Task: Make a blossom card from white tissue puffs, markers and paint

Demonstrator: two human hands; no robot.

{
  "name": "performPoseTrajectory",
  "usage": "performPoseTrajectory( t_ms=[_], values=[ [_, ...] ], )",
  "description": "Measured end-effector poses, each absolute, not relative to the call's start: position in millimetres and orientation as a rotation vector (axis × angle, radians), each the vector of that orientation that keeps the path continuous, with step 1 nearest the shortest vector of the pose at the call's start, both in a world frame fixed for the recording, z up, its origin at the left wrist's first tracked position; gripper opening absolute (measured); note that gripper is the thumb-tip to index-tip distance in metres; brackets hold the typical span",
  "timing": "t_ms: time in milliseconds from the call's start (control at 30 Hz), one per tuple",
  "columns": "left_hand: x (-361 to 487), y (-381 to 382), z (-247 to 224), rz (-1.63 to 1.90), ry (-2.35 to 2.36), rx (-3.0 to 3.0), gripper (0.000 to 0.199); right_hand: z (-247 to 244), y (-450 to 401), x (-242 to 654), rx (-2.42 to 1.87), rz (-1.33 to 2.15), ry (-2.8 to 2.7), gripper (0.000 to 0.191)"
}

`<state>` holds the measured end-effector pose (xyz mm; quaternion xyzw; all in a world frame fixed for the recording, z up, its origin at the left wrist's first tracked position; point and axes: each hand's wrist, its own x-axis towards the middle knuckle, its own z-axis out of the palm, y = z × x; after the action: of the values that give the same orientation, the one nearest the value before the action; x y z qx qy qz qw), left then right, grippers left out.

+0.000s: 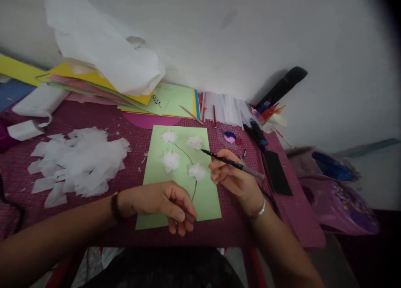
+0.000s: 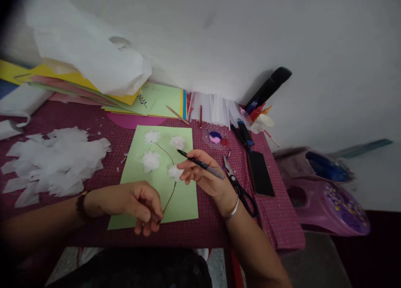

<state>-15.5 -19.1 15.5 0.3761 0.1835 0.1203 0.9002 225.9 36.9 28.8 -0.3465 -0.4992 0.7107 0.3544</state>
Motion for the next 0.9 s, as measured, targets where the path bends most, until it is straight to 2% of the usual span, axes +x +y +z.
performPoseTrajectory(
  t_ms=[67, 267, 400, 533, 900],
  values=[
    [-22.1, -12.6, 10.8, 0.236, 0.349, 0.781, 0.017, 23.2, 40.2, 222.3, -0.959, 1.727, -1.215, 0.036],
    [-41.8, 0.1, 2.5, 0.354, 0.394, 0.778, 0.013, 13.0, 56.2, 207.2, -1.072, 1.371, -1.217, 0.017],
    [-39.7, -2.9, -0.2, 0.422, 0.398, 0.724, 0.022, 11.7, 67.4, 197.6, -1.071, 1.235, -1.387, 0.009],
    [-36.6, -7.8, -0.1, 0.445, 0.340, 0.674, 0.028, 4.0, 72.9, 188.7, -1.083, 1.173, -1.499, 0.017],
    [-34.9, -11.1, 8.3, 0.421, 0.354, 0.526, 0.016, -13.9, 71.8, 186.1, -1.190, 1.101, -1.509, 0.009]
  ],
)
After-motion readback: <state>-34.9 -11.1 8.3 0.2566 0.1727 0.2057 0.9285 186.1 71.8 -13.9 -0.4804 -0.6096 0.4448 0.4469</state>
